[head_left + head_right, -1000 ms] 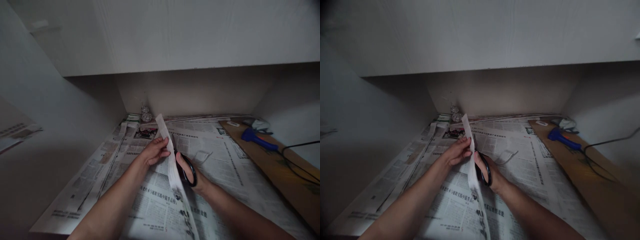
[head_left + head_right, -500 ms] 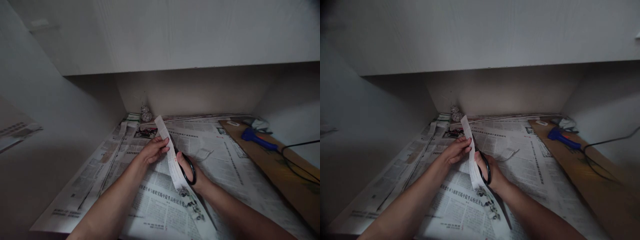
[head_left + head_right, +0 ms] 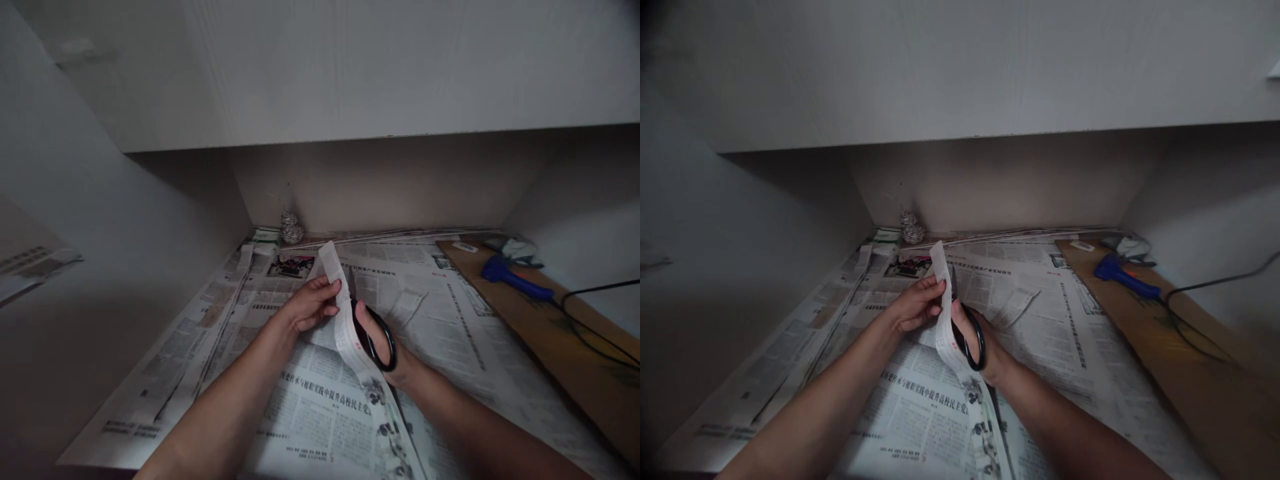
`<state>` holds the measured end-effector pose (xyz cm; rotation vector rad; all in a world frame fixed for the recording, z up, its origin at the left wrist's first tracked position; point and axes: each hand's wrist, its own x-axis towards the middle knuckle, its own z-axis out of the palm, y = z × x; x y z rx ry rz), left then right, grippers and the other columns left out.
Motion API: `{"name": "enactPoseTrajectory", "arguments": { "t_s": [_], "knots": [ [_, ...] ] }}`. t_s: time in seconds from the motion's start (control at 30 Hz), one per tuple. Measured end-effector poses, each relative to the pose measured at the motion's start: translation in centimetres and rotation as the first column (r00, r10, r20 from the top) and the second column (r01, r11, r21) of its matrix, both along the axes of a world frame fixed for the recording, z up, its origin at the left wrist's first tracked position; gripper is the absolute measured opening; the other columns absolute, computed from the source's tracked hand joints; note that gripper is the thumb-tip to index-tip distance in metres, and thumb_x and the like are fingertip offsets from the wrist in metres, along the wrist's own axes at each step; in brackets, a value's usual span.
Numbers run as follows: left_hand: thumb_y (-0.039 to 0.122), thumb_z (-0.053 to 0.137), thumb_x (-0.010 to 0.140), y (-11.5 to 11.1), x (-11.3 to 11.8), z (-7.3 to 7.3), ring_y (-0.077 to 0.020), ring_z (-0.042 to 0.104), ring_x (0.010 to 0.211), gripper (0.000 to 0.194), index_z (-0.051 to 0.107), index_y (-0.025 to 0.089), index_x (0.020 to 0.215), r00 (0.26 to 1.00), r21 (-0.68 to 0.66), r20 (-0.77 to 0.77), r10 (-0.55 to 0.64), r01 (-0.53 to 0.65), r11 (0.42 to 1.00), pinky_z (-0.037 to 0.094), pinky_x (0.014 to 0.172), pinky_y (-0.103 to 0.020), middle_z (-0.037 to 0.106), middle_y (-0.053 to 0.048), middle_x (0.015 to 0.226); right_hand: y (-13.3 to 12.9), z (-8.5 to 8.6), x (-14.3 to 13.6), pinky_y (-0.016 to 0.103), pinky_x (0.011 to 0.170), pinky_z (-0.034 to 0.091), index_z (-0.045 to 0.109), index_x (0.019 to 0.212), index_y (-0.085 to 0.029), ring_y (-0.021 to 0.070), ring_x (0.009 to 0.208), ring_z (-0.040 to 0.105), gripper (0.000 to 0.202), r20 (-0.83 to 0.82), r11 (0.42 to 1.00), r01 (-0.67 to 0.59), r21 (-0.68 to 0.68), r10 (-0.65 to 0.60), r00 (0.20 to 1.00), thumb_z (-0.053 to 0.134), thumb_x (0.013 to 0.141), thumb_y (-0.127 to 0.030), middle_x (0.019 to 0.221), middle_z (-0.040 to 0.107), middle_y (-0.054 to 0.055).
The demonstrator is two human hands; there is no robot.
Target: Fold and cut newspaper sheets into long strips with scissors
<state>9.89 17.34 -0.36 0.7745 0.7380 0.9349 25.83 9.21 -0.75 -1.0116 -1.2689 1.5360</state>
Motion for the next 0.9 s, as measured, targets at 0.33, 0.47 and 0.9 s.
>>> {"name": "enactPoseTrajectory", "arguments": {
  "t_s": [0.33, 0.47, 0.9],
  "knots": [
    [0.025, 0.095, 0.061, 0.02, 0.15, -0.03, -0.0042, 0.060, 0.047, 0.036, 0.074, 0.011, 0.087, 1.000, -0.009, 0.004, 0.003, -0.003, 1.000, 0.039, 0.036, -0.009, 0.070, 0.000, 0.071, -0.02, -0.01, -0.03, 0.040, 0.099, 0.047, 0.071, 0.108, -0.023, 0.0276, 0.105, 0.063, 0.057, -0.067, 0.980, 0.039, 0.195, -0.027, 0.997, 0.043, 0.097, -0.071, 0.098, 0.072, 0.008],
    [0.019, 0.094, 0.062, 0.07, 0.13, 0.12, -0.0045, 0.062, 0.049, 0.033, 0.073, 0.010, 0.085, 1.000, -0.025, 0.013, 0.023, -0.023, 0.999, 0.045, 0.039, -0.009, 0.071, 0.000, 0.072, -0.23, -0.46, -0.23, 0.033, 0.069, 0.051, 0.065, 0.085, -0.021, 0.0206, 0.072, 0.061, 0.057, -0.008, 0.989, 0.070, 0.133, -0.070, 0.998, 0.048, 0.092, -0.076, 0.077, 0.066, 0.004],
    [0.032, 0.091, 0.068, -0.04, 0.19, -0.06, -0.0073, 0.062, 0.047, 0.036, 0.070, 0.012, 0.089, 1.000, -0.009, -0.009, 0.007, -0.007, 1.000, 0.048, 0.038, -0.012, 0.070, -0.001, 0.070, 0.10, -0.65, -0.08, 0.025, 0.042, 0.036, 0.059, 0.067, -0.020, 0.0132, 0.045, 0.052, 0.072, -0.056, 0.990, -0.087, -0.106, 0.082, 0.995, 0.047, 0.079, -0.090, 0.053, 0.055, 0.000]
  ]
}}
